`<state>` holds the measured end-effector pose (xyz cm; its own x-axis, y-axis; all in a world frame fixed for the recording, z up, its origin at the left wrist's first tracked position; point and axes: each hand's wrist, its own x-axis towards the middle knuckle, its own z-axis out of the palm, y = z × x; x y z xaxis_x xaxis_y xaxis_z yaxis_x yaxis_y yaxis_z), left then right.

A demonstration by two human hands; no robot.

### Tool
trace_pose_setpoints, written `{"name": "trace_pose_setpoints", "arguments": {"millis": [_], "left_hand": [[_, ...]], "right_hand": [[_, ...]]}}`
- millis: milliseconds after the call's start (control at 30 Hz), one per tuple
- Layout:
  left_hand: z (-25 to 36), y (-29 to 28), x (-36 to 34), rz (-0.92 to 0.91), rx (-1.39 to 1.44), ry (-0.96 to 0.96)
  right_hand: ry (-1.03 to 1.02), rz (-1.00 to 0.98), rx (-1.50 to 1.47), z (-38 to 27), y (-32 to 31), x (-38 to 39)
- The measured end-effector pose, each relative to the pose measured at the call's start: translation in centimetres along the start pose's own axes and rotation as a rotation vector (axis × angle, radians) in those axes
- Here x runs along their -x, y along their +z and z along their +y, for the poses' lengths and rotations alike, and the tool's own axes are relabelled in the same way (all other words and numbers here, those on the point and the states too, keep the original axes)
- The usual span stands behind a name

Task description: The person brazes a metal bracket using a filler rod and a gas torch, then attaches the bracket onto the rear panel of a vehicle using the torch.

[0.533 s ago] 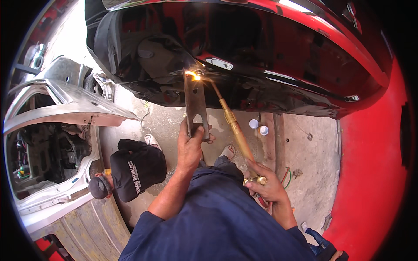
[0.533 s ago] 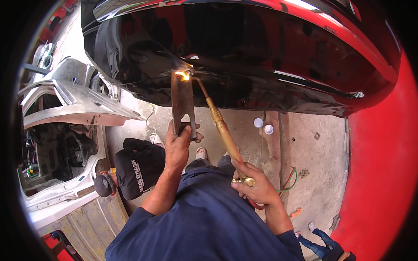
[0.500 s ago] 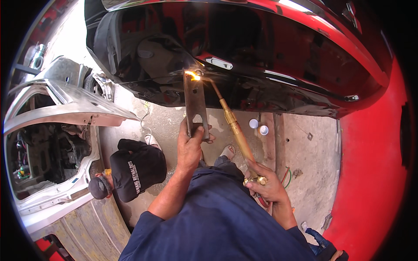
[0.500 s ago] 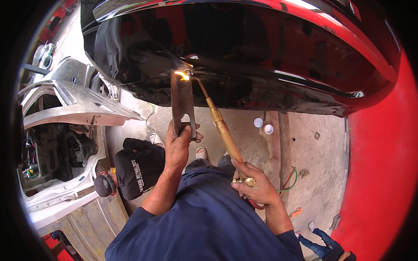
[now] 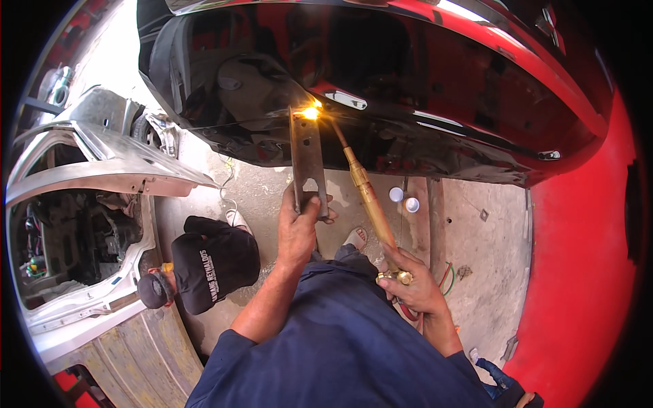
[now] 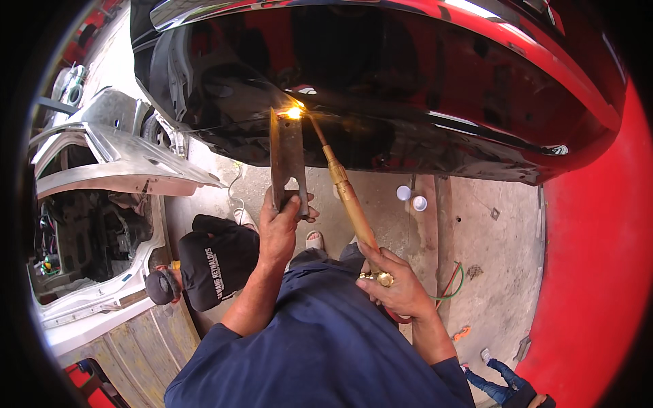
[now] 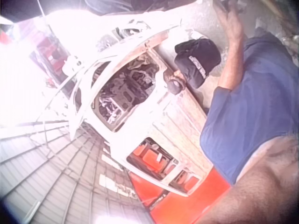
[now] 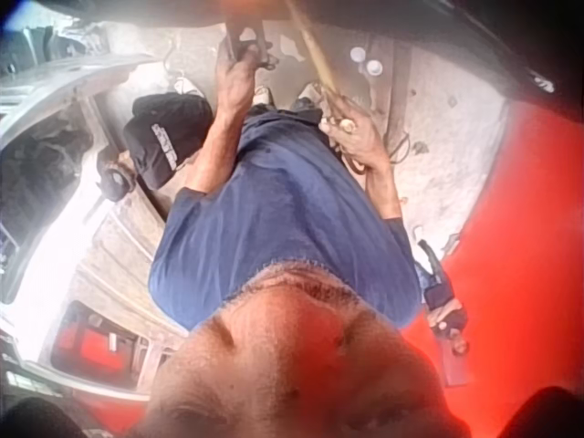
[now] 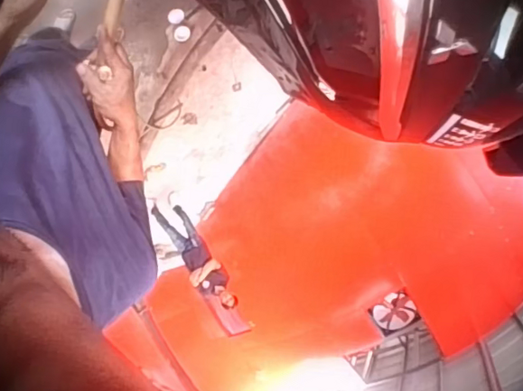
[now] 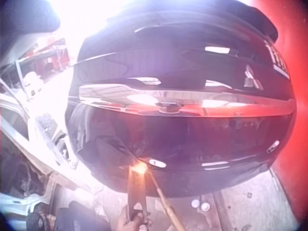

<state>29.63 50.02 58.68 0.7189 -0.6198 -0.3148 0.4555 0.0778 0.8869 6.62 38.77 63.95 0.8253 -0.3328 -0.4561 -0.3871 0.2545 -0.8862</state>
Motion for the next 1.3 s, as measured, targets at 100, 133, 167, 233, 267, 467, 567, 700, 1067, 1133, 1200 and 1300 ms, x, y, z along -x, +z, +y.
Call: {"name": "trace_pose_setpoints", "arguments": {"millis": [100, 133, 167, 233, 267, 467, 567, 700, 1067, 1133, 1200, 1300], "left_hand": [[-0.01, -0.02, -0.01, -0.007, 0.006, 0.003], [-0.06, -0.06, -0.04, -0.011, 0.001, 0.005], [-0.09, -0.1, -0.06, -0.014, -0.004, 0.007], [-0.09, -0.06, -0.08, -0.014, -0.002, 0.007], [-0.1, -0.04, -0.09, -0.013, -0.001, 0.007], [0.07, 0.11, -0.07, -0.009, -0.003, 0.006], [0.05, 0.07, -0.07, -0.009, -0.006, 0.004], [0.04, 0.06, -0.06, -0.007, -0.006, -0.001], [-0.11, 0.25, -0.04, -0.018, -0.004, 0.011], [-0.31, 0.41, -0.04, -0.01, 0.006, 0.016], [-0.56, 0.48, -0.11, -0.004, 0.016, 0.021], [-0.72, 0.51, -0.2, -0.012, 0.04, 0.026]], "right_hand": [[-0.002, 0.003, 0.003, 0.0, 0.05, -0.05], [-0.004, 0.002, 0.005, -0.02, 0.07, -0.06], [-0.004, 0.002, 0.005, -0.09, 0.09, -0.07], [-0.004, 0.005, 0.03, -0.25, 0.1, -0.06], [-0.004, 0.005, 0.031, -0.23, 0.2, -0.08], [-0.048, 0.018, 0.073, 0.27, 0.45, -0.14], [-0.051, 0.026, 0.092, 0.23, 0.58, -0.18], [-0.063, 0.02, 0.103, 0.27, 0.43, -0.21], [-0.059, 0.044, 0.09, -0.04, 0.72, -0.29], [-0.058, 0.036, 0.085, -0.12, 0.68, -0.25], [-0.059, 0.03, 0.07, -0.15, 0.63, -0.2], [-0.068, 0.013, 0.069, 0.19, 0.31, -0.15]]}}
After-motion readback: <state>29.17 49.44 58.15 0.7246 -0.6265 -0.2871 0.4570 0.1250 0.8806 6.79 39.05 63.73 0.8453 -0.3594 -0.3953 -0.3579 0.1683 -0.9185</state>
